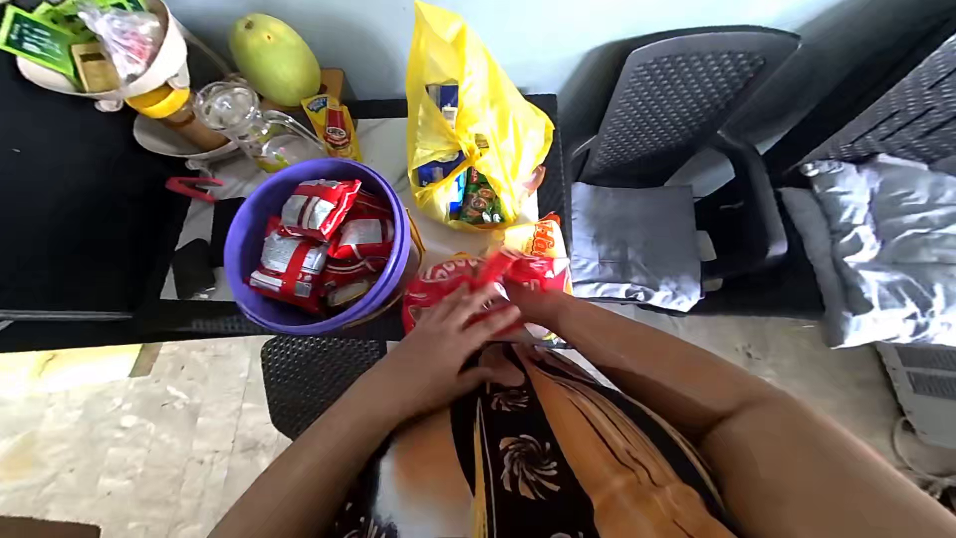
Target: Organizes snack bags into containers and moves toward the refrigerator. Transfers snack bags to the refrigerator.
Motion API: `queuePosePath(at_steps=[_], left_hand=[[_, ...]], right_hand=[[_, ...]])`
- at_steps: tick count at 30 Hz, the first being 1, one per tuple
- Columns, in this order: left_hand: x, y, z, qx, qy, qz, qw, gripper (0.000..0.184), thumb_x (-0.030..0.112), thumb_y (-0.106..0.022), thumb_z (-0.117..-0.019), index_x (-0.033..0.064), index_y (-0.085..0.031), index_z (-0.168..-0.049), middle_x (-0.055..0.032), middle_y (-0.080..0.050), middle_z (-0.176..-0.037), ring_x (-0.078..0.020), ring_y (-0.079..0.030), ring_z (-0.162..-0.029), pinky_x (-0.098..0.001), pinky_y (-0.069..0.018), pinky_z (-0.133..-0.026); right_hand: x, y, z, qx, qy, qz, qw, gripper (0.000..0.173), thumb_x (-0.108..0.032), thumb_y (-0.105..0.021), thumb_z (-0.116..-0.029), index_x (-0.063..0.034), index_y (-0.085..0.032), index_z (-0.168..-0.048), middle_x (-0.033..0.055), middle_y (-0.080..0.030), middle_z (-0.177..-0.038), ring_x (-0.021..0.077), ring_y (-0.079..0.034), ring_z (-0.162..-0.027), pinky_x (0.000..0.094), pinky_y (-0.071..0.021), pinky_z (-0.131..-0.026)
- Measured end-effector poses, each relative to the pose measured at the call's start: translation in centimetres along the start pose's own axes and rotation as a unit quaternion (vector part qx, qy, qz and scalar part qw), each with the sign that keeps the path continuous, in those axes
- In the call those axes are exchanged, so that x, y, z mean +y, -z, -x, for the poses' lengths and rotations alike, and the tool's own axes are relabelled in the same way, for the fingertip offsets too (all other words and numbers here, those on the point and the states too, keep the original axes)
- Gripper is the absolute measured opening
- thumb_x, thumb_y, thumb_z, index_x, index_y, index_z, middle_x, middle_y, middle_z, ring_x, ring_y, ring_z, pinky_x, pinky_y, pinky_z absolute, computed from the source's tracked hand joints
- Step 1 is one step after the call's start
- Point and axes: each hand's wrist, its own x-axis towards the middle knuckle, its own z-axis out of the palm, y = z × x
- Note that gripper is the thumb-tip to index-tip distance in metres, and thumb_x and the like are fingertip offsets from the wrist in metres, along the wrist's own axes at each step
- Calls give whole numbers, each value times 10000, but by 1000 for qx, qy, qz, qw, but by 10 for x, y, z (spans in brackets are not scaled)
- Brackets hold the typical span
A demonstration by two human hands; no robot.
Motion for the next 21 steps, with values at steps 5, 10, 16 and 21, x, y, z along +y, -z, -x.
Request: queuePosePath(at_steps=[5,10,16,21], left_hand=[[-22,-43,-22,10,151,-106,983,625,115,-655,-960,289,-476,-1533,-243,-392,-1582,-496,-410,-1420,-661,-415,-1068],[-26,-78,-3,87,214,-119,966,558,11,-570,-960,351,-617,-1400,-233,-502,-1492,-509,-474,-1345,-720,-416,-976],[-2,-96,-8,44,338,-74,937,405,172,-544,-983,205,-650,-1372,-172,-412,-1585,-439,-420,-1403,-651,-362,-1079],[10,-91,-9,102,415,9,904,495,409,-453,-1087,-5,-694,-1213,-197,-603,-1367,-338,-606,-1249,-514,-472,-1071]], right_hand=[[-7,29,20,-208,106,183,955,392,-92,-376,-1092,74,-513,-1419,324,-605,-1308,498,-601,-1207,656,-458,-979],[42,70,64,-61,151,-169,972,189,-125,-608,-996,-18,-744,-1072,55,-750,-973,96,-699,-859,316,-586,-831],[150,56,25,95,33,0,995,878,-312,-899,-789,-212,-465,-1545,220,-382,-1583,476,-474,-1350,664,-478,-1007],[161,19,10,60,23,85,994,1133,-358,-967,-669,-356,-334,-1609,118,-88,-1731,472,-134,-1554,717,-364,-1104]])
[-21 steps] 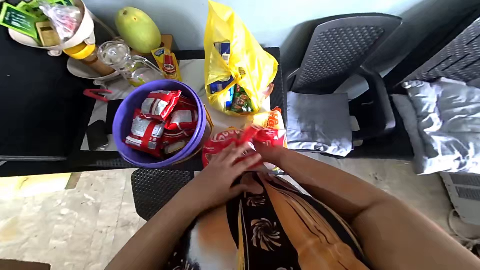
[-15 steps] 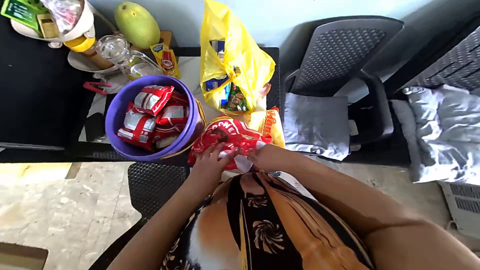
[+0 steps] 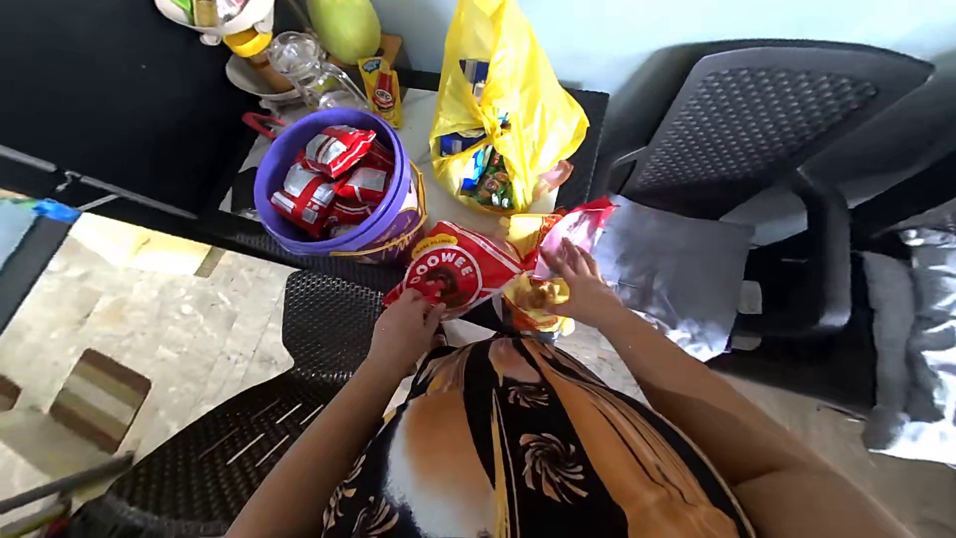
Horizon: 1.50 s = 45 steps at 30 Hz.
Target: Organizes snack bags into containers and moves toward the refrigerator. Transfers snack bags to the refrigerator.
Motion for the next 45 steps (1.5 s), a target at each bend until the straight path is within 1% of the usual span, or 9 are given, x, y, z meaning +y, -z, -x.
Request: queuePosePath(at_steps=[6,12,19,22,27,32,37,41,45], left_hand=[[3,8,15,24,35,29,999,326,257,-542,-1062,-2,-714,-1160,-181,-626,-1290,-293,-648,-1151,-449,-507,-1032],[-7,4,25,113,21,115,987,307,112,-535,-1032,25,-688,-1283,-219,-570,-1368,-299,-641,-1158,-427,-532,-1008],[8,19,31,14,31,40,999,620,36,-424,-1034,252,-341,-1609,-103,-214,-1697,-369,-639,-1207,-553,-525,-979],[10,18,28,6,16,35,999,536,33,-446,-1030,159,-449,-1551,-97,-279,-1676,-364,-589,-1289,-551,-499,-1031],[19,24,29,18,11,50,999,673,110,-557,-996,88,-289,-1613,-121,-210,-1694,-350,-651,-1175,-532,-540,-968],[32,26,27,41,-38,93,994,846,127,-715,-908,84,-263,-1622,-150,-233,-1679,-349,-644,-1177,-534,-551,-944],[53,35,19,35,-65,202,977,871,156,-773,-866,92,-310,-1601,-184,-316,-1630,-311,-654,-1151,-497,-563,-939],[42,28,29,81,-98,229,965,522,149,-764,-890,-94,-586,-1316,-263,-648,-1267,-289,-632,-1194,-436,-480,-1061],[37,11,16,46,-36,304,951,961,143,-828,-816,42,-282,-1600,-231,-406,-1559,-268,-568,-1298,-425,-490,-1076]], right_hand=[[2,0,6,102,-2,1,995,926,-152,-872,-777,-300,-420,-1572,212,-194,-1689,536,-343,-1455,705,-462,-1008],[24,6,16,175,-56,-25,983,688,-264,-878,-772,41,-593,-1319,362,-463,-1438,537,-504,-1292,640,-455,-1035],[42,-1,20,41,-130,-171,976,955,-142,-823,-833,-106,-254,-1600,278,-628,-1256,433,-666,-1040,620,-526,-896],[55,18,24,53,-146,-188,970,816,-62,-711,-895,-159,-310,-1598,289,-616,-1269,439,-658,-1052,631,-526,-884],[64,87,46,320,-121,-194,919,305,-80,-607,-981,58,-641,-1250,303,-626,-1248,385,-628,-1158,584,-504,-984],[6,155,65,536,127,-323,770,513,-5,-572,-963,20,-388,-1441,104,-532,-1382,180,-588,-1236,401,-548,-1007],[-99,112,82,377,374,-277,801,358,-150,-619,-1013,-255,-541,-1346,-183,-661,-1177,-67,-608,-1106,200,-537,-945],[-118,50,45,44,355,-64,932,225,-95,-627,-940,35,-703,-1107,223,-685,-1127,332,-707,-996,512,-591,-851],[-128,43,20,-272,125,145,943,353,-177,-526,-1041,116,-610,-1218,323,-587,-1281,485,-584,-1208,660,-454,-994]])
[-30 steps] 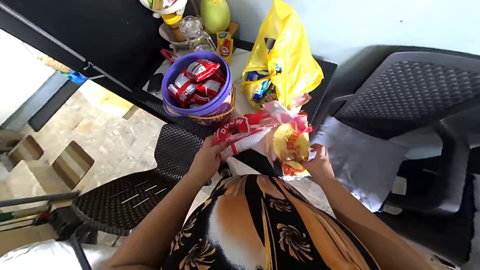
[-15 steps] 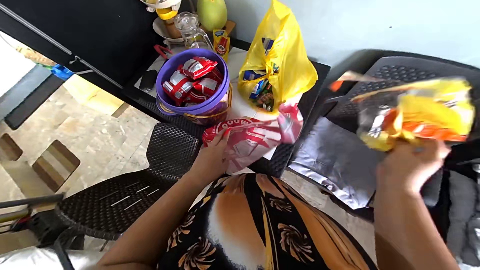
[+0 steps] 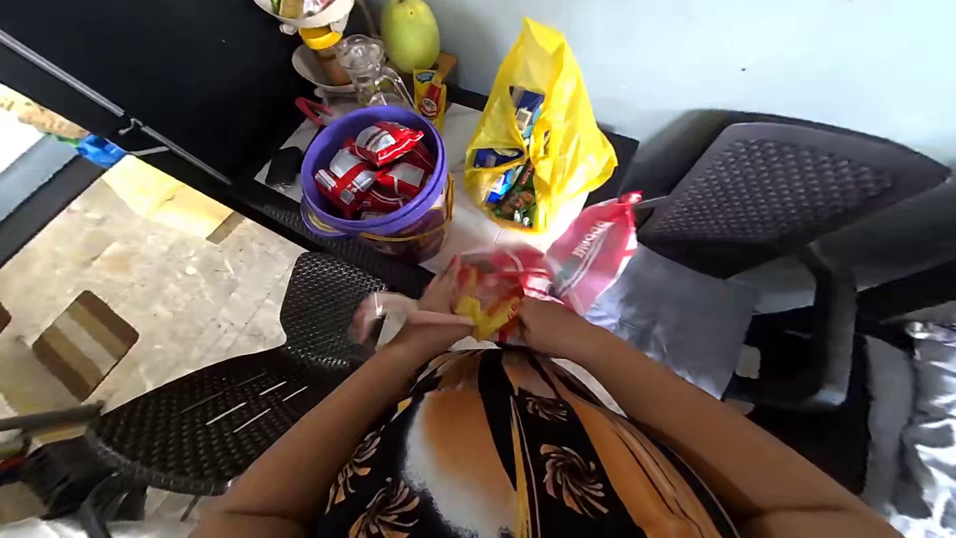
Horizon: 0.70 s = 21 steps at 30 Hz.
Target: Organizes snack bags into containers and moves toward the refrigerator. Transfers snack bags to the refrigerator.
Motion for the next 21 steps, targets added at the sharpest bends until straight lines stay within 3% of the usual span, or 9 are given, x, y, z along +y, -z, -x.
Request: queuePosePath(at_steps=[2,3,6,9,11,14,16,18,21], left_hand=[[-9,-10,8,-12,-47,46,998,829,167,-810,-830,45,-401,-1541,-220,-457,-1507,-217,-665,-1101,-374,-585,-902],[-9,-14,12,-31,-85,47,995,694,182,-759,-877,42,-475,-1495,-199,-480,-1502,-192,-657,-1114,-344,-578,-906],[3,-16,23,-108,-171,-1,979,519,134,-598,-974,13,-516,-1472,-175,-424,-1578,-190,-547,-1329,-310,-475,-1069],[0,-13,15,-153,-220,-46,962,512,177,-607,-997,9,-508,-1470,-144,-341,-1637,-208,-417,-1459,-338,-386,-1166],[-12,-13,4,-169,-194,-105,961,492,242,-585,-1029,42,-518,-1473,-115,-363,-1634,-225,-418,-1465,-417,-376,-1179],[-38,-16,-12,-168,-84,-172,967,407,228,-486,-1071,54,-561,-1432,-151,-494,-1531,-293,-520,-1379,-510,-411,-1138],[-56,-19,-18,-140,-58,-158,976,380,225,-451,-1081,21,-608,-1361,-188,-569,-1433,-313,-560,-1325,-505,-424,-1125],[-59,-15,-21,-127,-21,-155,979,397,248,-436,-1086,9,-623,-1342,-218,-604,-1373,-349,-580,-1292,-534,-433,-1108],[-52,2,-29,-157,60,-189,968,472,322,-406,-1104,-38,-595,-1343,-275,-619,-1333,-417,-571,-1296,-605,-419,-1090]], right_hand=[[-9,0,-1,-64,-48,46,996,385,-215,-553,-1034,136,-620,-1177,350,-603,-1247,522,-570,-1215,696,-441,-981],[-13,1,-2,-72,-59,59,994,409,-237,-561,-1033,141,-630,-1173,358,-608,-1248,531,-558,-1233,704,-428,-996],[-7,-9,-17,-46,-28,73,996,443,-287,-530,-1053,89,-615,-1270,331,-600,-1314,512,-545,-1280,716,-402,-1028],[-10,-18,-24,-31,-21,62,997,467,-362,-513,-1063,22,-622,-1306,292,-634,-1295,489,-578,-1256,717,-426,-1012],[-21,-11,-20,-59,18,72,995,385,-259,-518,-1062,76,-649,-1198,322,-655,-1191,511,-617,-1155,697,-463,-947],[-37,10,1,-84,69,35,993,445,-165,-423,-1092,-11,-466,-1508,313,-478,-1479,471,-512,-1341,636,-412,-1084],[-36,13,23,55,178,-7,983,424,-160,-444,-1083,-65,-537,-1486,224,-558,-1467,358,-543,-1366,533,-425,-1129],[-22,3,29,292,273,-49,915,286,-212,-561,-1023,-112,-731,-1231,106,-711,-1262,254,-653,-1228,467,-528,-1045],[0,-1,19,386,215,4,897,496,-471,-717,-886,-288,-682,-1346,103,-485,-1566,386,-368,-1490,666,-338,-1149]])
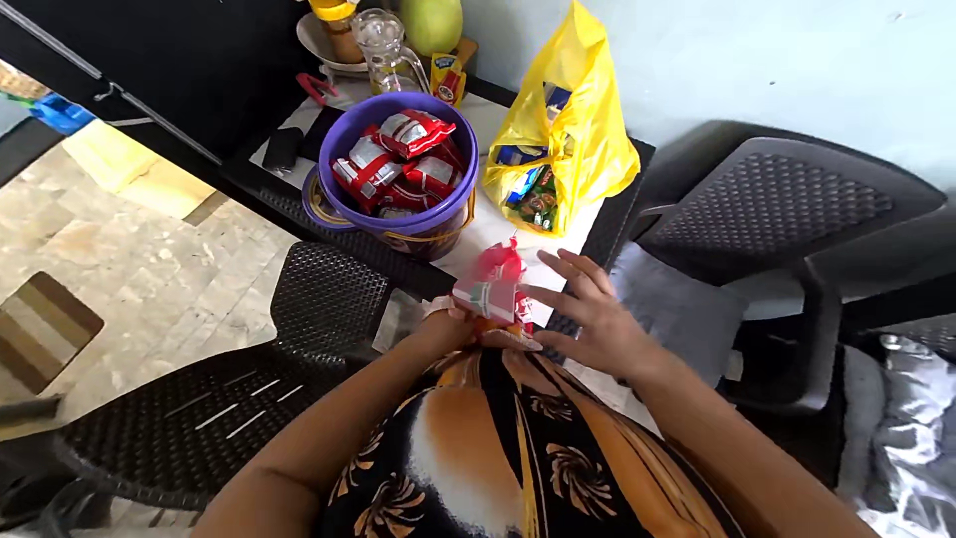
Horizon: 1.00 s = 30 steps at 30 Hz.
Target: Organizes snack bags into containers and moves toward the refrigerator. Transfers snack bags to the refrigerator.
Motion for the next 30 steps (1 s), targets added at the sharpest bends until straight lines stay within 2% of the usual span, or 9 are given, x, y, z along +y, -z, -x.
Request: queuePosePath(at_steps=[4,11,14,16,19,22,25,28,30], left_hand=[[8,39,-1,-126,-71,-156,977,343,106,-486,-1064,-134,-587,-1286,-362,-579,-1319,-534,-523,-1288,-688,-384,-1054],[-70,67,11,-106,-70,312,942,481,363,-570,-1038,-22,-599,-1324,-178,-677,-1184,-233,-667,-1054,-444,-528,-968],[-116,79,37,-20,-194,238,951,569,296,-743,-926,-4,-569,-1377,-146,-648,-1310,-190,-685,-1037,-393,-563,-917],[-147,89,49,49,-216,161,962,738,368,-798,-863,36,-522,-1461,-156,-513,-1514,-232,-572,-1306,-415,-467,-1102],[-164,106,60,8,-171,41,984,752,558,-782,-834,-62,-638,-1236,-251,-672,-1182,-390,-639,-1138,-587,-488,-993],[-172,110,49,8,-204,-15,979,733,600,-695,-890,-16,-638,-1284,-232,-671,-1237,-391,-646,-1174,-619,-491,-1008],[-179,128,46,28,-187,17,982,521,376,-647,-989,20,-597,-1366,-223,-641,-1316,-384,-610,-1246,-617,-450,-1062],[-202,139,48,30,-160,35,986,455,239,-595,-1015,25,-545,-1413,-253,-676,-1218,-435,-650,-1158,-655,-481,-989],[-230,134,45,48,-135,85,986,447,210,-535,-1033,57,-530,-1453,-224,-680,-1239,-389,-652,-1174,-614,-483,-1020]], right_hand=[[4,-49,-18,-196,-125,-22,972,917,-469,-808,-802,-295,-388,-1598,164,-163,-1715,449,-93,-1574,738,-154,-1184],[-35,-96,-102,-302,-234,11,924,674,-163,-686,-943,-176,-428,-1566,210,-606,-1401,425,-584,-1278,638,-419,-1070],[-44,-111,-123,-307,-355,-12,883,471,-173,-557,-1006,-100,-538,-1472,232,-635,-1340,426,-602,-1251,647,-449,-1034],[-46,-121,-135,-273,-394,-67,875,383,-205,-546,-1025,-37,-611,-1363,240,-657,-1278,397,-612,-1236,623,-449,-1041],[-68,-137,-160,-225,-342,-171,896,295,-147,-630,-979,18,-678,-1218,220,-681,-1202,332,-635,-1177,546,-474,-1047],[-104,-142,-199,-268,-277,-193,903,324,-194,-620,-1001,21,-670,-1238,224,-664,-1222,336,-613,-1196,532,-449,-1064],[-120,-138,-216,-311,-253,-194,895,411,-286,-606,-1030,61,-636,-1248,262,-665,-1182,373,-634,-1134,570,-463,-1005],[-145,-106,-217,-364,-209,-178,890,603,-331,-629,-1028,3,-469,-1504,249,-533,-1472,371,-512,-1377,564,-371,-1156],[-163,-74,-219,-292,-174,-165,926,493,-246,-650,-1011,-62,-556,-1459,170,-641,-1363,273,-626,-1245,479,-483,-1076]])
